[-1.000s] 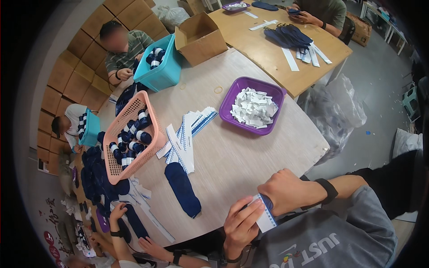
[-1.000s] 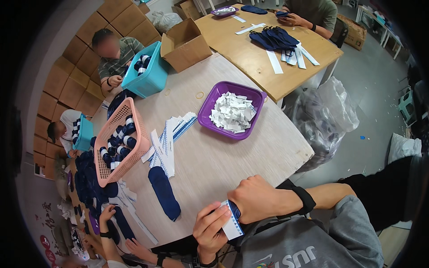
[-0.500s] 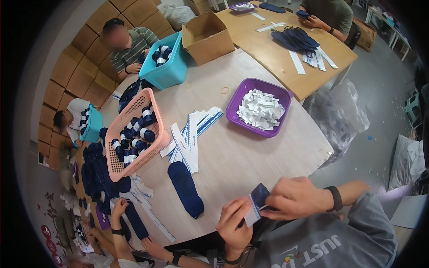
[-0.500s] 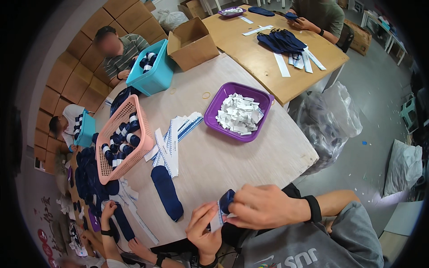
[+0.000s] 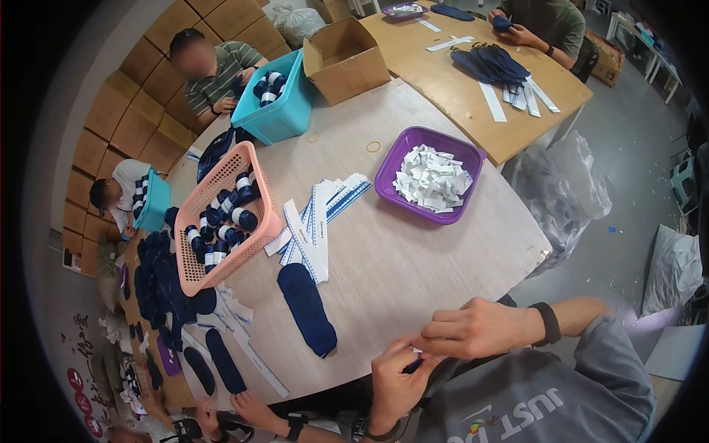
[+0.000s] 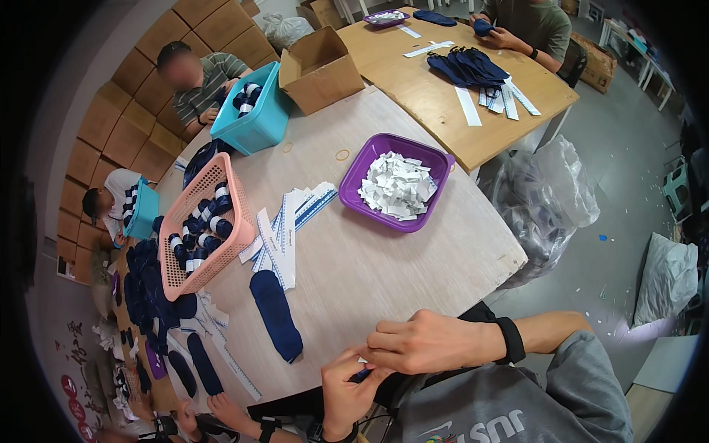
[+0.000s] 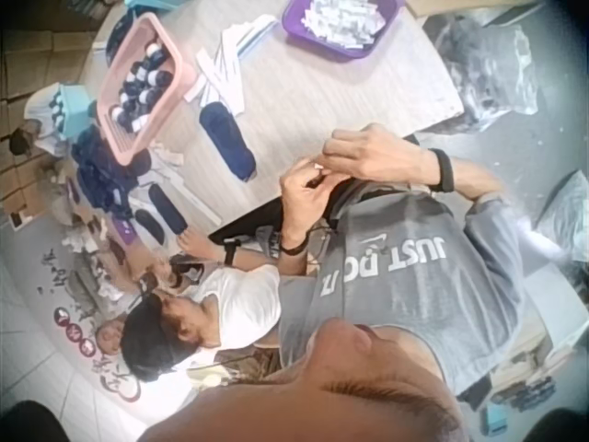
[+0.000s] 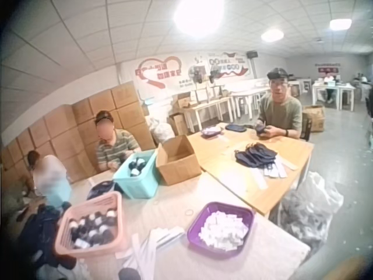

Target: Applying white fabric strips to blue slipper components in a manufacturing setting.

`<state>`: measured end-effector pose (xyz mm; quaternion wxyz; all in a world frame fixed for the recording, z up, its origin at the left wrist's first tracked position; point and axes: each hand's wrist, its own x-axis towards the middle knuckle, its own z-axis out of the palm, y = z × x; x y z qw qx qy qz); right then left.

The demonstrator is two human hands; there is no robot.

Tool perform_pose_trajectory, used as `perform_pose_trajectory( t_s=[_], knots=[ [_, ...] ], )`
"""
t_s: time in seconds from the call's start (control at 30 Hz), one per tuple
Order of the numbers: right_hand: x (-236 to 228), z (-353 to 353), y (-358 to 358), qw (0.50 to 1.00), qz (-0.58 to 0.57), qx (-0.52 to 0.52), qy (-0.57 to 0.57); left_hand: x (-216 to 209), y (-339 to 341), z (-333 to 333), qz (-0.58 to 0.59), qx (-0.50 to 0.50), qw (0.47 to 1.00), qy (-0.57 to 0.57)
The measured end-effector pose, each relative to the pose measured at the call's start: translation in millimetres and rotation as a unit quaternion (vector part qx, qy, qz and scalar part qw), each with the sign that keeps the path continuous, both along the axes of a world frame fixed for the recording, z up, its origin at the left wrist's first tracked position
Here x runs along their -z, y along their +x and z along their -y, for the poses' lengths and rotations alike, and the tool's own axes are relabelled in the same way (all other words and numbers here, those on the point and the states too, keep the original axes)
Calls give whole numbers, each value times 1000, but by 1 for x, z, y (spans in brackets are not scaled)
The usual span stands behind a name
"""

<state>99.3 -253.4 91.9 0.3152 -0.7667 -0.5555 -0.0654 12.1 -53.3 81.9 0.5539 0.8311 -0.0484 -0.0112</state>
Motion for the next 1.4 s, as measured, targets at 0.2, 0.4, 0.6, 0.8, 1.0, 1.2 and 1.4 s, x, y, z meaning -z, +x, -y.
perform_pose_trajectory(
  t_s=[0.2,0.4,0.6,0.8,1.0,1.2,1.4],
  knots=[
    [5,6,6,994,-88,-66,-19,3,-2,-2,-99,70,988,-98],
    [3,7,-3,993,19,-42,-110,3,2,-5,-196,85,965,-152],
    [14,8,14,957,-256,-129,51,-2,-2,-12,-233,146,951,-140],
    [13,14,27,917,-372,19,146,-14,-2,-2,-147,98,976,-124],
    [54,36,100,894,-4,422,151,-18,-17,11,133,6,991,17],
    [39,44,83,912,-2,397,101,-10,-16,15,242,11,968,61],
    [-22,46,12,947,-314,-38,55,5,-22,13,296,-2,954,37]
  ],
)
